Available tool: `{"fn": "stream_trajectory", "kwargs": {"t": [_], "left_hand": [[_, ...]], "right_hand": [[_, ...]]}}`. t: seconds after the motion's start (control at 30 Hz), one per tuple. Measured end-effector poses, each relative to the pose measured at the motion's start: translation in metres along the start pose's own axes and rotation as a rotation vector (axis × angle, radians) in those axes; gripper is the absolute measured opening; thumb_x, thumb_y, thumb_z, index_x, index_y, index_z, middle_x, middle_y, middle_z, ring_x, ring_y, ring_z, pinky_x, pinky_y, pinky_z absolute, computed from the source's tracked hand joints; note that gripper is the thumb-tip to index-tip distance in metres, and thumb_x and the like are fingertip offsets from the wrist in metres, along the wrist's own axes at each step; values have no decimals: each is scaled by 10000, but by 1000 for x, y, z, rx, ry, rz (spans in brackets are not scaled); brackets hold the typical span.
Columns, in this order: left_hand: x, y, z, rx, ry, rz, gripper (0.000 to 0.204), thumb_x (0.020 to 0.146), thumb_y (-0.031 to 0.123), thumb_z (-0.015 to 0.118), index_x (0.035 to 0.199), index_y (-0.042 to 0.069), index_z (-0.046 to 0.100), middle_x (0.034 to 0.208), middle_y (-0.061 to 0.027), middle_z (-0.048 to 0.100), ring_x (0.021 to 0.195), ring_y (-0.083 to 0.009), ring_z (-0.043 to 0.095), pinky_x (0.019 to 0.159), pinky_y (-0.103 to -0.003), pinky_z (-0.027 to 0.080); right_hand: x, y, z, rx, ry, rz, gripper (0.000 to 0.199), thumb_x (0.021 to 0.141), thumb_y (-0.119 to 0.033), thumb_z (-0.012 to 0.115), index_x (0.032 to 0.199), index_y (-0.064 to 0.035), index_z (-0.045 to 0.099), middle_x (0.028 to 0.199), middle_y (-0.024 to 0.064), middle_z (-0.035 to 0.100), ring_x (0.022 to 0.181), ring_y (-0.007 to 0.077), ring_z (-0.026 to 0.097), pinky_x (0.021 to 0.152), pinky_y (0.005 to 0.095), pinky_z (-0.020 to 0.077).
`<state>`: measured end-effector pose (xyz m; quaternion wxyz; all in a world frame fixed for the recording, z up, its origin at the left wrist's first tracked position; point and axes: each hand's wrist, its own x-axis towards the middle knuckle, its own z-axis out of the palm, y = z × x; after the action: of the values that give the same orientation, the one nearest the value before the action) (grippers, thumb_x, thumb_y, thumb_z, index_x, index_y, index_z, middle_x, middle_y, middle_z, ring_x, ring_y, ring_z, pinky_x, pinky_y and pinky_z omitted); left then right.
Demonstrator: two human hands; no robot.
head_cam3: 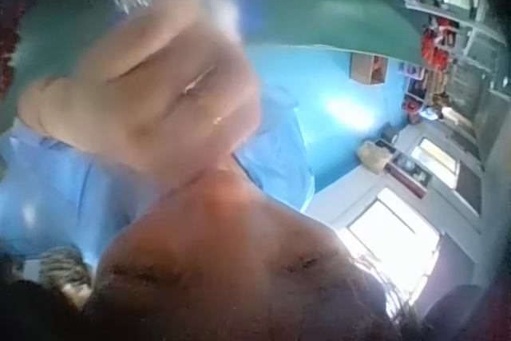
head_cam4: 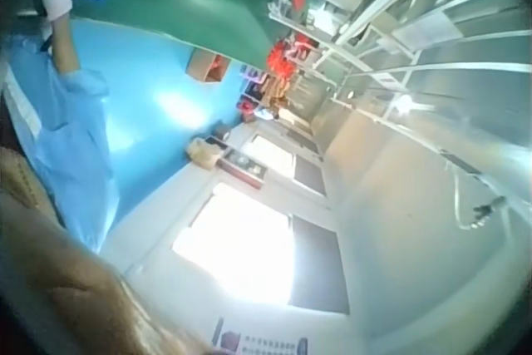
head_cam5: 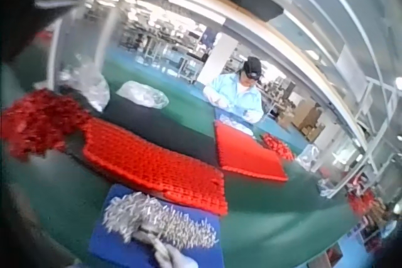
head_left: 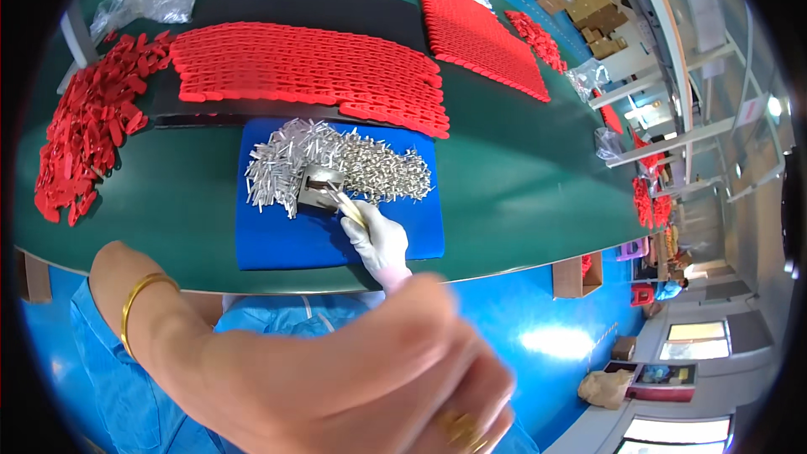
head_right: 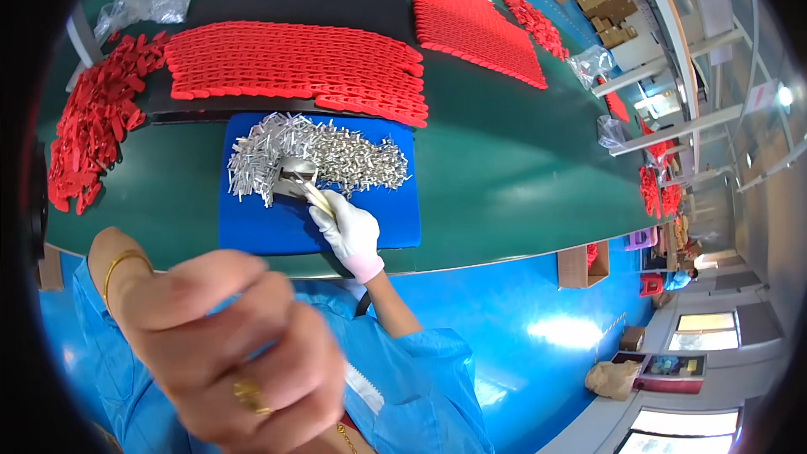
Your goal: The person assembles plastic clips by inserting metal pins into red plastic components using a metal fixture and tweezers, then connects the plastic clips into rows on the table.
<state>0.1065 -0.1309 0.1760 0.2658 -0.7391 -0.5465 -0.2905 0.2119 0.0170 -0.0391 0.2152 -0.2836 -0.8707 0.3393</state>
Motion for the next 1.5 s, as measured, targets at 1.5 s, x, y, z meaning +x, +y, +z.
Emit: {"fn": "stream_trajectory", "kwargs": {"t": [1.5], "left_hand": [[-10,24,37,66,92,-27,147,568,6,625,684,63,553,705,-63,508,525,-177,464,537,-306,392]], "right_hand": [[2,0,-2,-23,-6,-72,340,859,-325,624,1079,-67,604,750,61,650,579,241,582,552,314,437]]}}
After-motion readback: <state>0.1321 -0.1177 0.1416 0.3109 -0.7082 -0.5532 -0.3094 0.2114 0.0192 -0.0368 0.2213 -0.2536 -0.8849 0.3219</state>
